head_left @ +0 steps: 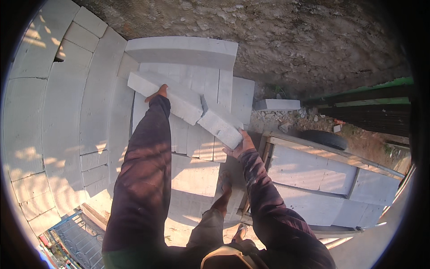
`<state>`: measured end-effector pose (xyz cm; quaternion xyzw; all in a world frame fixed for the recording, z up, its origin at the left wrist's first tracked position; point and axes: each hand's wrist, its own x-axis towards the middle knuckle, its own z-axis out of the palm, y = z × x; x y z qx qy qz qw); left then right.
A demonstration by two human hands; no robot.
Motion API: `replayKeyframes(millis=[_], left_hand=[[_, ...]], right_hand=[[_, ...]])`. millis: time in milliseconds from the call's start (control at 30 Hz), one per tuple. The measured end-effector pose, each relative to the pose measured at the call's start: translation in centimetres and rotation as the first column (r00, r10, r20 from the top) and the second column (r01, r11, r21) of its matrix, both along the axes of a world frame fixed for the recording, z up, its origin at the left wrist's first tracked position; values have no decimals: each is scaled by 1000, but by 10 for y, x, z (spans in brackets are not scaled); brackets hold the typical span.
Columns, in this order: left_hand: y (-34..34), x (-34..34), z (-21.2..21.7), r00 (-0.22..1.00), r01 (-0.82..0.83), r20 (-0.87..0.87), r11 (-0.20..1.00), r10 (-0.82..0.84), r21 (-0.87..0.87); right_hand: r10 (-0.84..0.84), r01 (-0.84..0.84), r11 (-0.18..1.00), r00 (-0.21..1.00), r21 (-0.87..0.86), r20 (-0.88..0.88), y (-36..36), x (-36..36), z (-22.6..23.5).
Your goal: The person repeatedly picks up white rectangular blocks from a pile and places them into a wooden cart. The task is performed by hand without tools, moving blocks one at a time from the ground to the cart.
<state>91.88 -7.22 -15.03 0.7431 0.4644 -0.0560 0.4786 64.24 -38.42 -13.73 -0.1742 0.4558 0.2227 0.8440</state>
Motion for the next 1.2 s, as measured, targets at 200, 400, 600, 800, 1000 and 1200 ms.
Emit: replayKeyframes(millis=[200, 400, 600, 800, 1000, 1200], left_hand=[[42, -75, 1, 941, -63, 316, 981, 120, -186], [3, -213, 48, 918, 156, 385, 810, 92, -566], [-44, -340, 85, 943, 66, 263, 660, 204, -748], [-172, -450, 176, 942, 284, 332, 423, 44, -860], [-316, -560, 255, 898, 394, 439, 397, 23, -829], [-464, -690, 310, 893, 440, 448, 316, -51, -841]], right_hand=[[28, 4, 967, 992, -256, 121, 29, -32, 9], [-13, 139, 925, 941, -353, 337, -26, -132, 99], [99, 170, 785, 915, -596, 391, -105, -241, 192], [17, 301, 632, 916, -714, 400, -190, -389, 269], [-28, 456, 487, 861, -745, 508, -296, -521, 314], [-170, 584, 365, 807, -725, 565, -396, -675, 379]])
